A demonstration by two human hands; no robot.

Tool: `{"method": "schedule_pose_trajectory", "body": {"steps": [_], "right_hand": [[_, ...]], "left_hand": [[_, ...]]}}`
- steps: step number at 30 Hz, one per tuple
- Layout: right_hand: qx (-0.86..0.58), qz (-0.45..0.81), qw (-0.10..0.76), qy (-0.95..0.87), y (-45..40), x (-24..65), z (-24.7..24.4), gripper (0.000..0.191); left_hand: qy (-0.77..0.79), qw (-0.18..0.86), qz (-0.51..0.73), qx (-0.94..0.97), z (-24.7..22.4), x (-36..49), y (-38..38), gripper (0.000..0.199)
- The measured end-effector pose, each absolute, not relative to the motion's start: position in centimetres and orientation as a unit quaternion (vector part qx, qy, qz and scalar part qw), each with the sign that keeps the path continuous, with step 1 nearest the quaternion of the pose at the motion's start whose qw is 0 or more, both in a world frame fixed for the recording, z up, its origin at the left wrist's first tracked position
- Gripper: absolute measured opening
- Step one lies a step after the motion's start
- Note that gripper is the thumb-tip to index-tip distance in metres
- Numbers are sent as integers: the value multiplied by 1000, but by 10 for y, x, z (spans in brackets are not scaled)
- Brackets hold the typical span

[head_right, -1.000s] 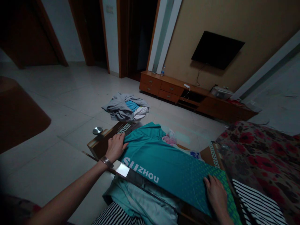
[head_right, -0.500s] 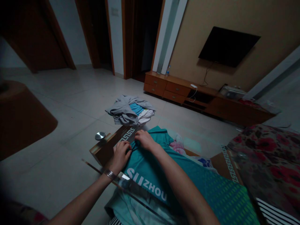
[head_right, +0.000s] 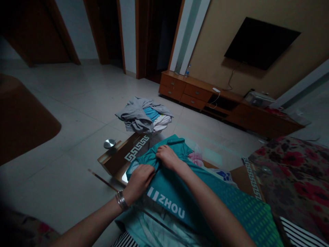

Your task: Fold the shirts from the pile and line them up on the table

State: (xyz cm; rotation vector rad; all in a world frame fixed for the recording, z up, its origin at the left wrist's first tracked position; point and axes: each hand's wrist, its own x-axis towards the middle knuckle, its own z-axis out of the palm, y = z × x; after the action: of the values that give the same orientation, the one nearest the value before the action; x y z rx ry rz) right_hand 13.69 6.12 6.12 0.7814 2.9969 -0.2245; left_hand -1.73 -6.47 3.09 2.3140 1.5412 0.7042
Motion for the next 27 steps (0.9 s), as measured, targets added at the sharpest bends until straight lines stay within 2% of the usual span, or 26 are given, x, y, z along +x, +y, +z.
{"method": "schedule_pose_trajectory", "body": {"steps": [4,8,12,16,22,27], "right_hand": [[318,-92,23,943,68,136,66,32],[356,-61,12,932,70,115,63,30],[343,-9,24,939,77,88,54,23],[315,-16,38,948,89,75,50,17],[369,-41,21,928,99,68,49,19],[393,-42,-3,919,91,66,49,21]], "left_hand": [[524,143,206,814,19,-10,-77,20],[516,164,194,818,15,-9,-82,17],[522,164,202,812,21,-16,-84,14],[566,154,186,788,27,-27,-85,17],[604,140,98,778,33,-35,-87,14],[582,195,98,784,42,-44,-88,20]]}}
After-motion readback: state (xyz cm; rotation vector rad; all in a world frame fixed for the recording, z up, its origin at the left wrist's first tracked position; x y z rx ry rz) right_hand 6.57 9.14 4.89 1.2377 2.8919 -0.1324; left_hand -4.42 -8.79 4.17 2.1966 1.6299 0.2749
